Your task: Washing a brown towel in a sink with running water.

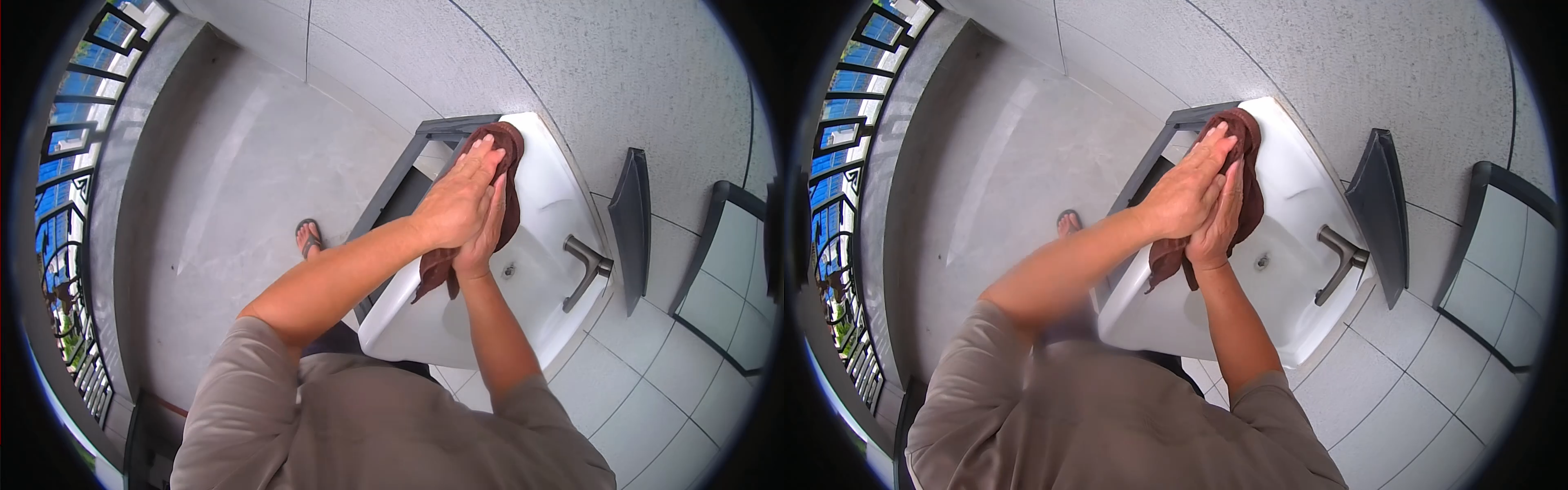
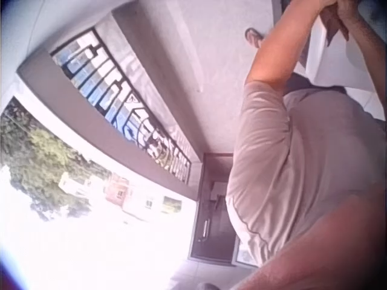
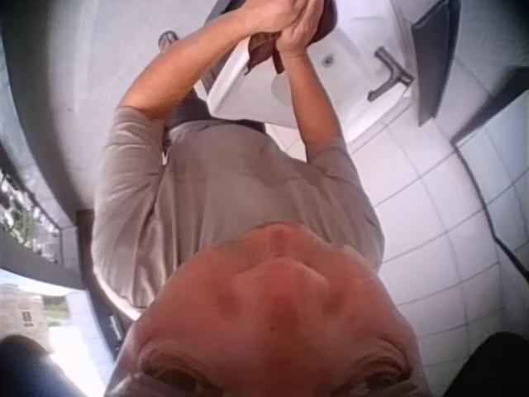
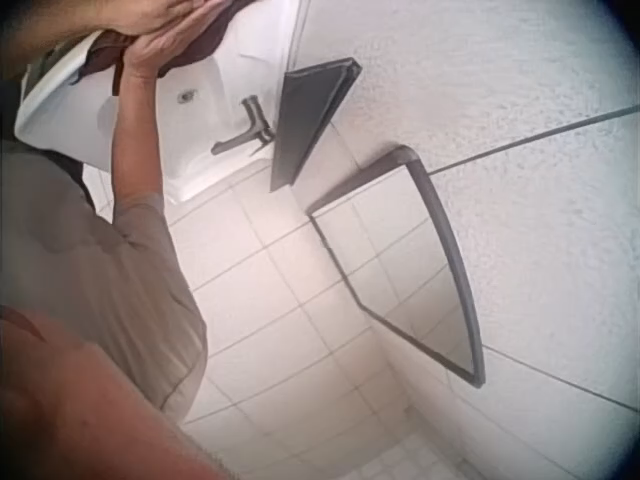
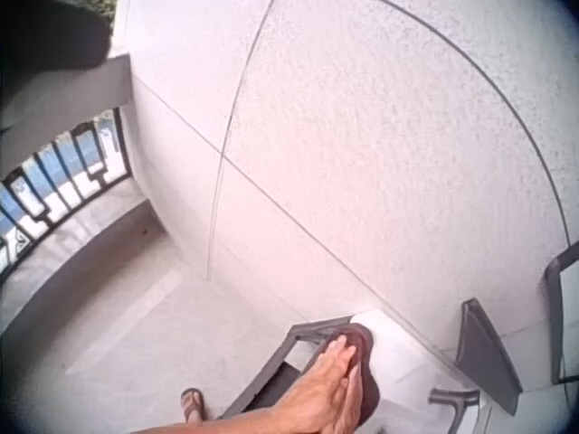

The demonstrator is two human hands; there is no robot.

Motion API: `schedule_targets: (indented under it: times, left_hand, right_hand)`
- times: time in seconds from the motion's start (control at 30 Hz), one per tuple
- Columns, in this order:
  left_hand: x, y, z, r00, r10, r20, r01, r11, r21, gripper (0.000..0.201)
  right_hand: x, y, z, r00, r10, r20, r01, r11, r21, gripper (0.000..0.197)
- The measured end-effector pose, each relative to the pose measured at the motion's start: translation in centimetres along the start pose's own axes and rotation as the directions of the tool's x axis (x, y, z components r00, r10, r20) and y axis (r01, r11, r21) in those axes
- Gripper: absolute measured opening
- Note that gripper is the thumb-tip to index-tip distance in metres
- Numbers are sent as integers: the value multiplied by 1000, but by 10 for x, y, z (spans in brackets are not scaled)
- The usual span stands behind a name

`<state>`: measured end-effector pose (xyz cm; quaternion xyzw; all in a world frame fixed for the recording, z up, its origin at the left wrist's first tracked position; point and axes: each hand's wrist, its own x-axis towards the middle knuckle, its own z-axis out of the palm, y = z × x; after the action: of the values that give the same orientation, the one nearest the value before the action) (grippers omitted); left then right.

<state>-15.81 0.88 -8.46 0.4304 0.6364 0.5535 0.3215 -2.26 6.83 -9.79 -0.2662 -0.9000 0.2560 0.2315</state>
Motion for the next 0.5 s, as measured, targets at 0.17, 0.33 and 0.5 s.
schedule_targets:
  times: [0.17, 0.33, 0.5]
  left_hand:
    - [63, -10, 2, 996, 75, 42, -72, 995, -69, 60]
    - [-12, -18, -11, 987, -141, 82, 155, 964, -214, 63]
    - [-169, 11, -33, 977, -146, 155, 172, 970, -173, 59]
  right_hand:
    - [60, 26, -11, 994, -34, -103, 10, 973, -229, 58]
    - [12, -6, 2, 998, 56, 38, -57, 998, 25, 64]
    - [-102, -74, -10, 974, -97, 205, 95, 995, 19, 73]
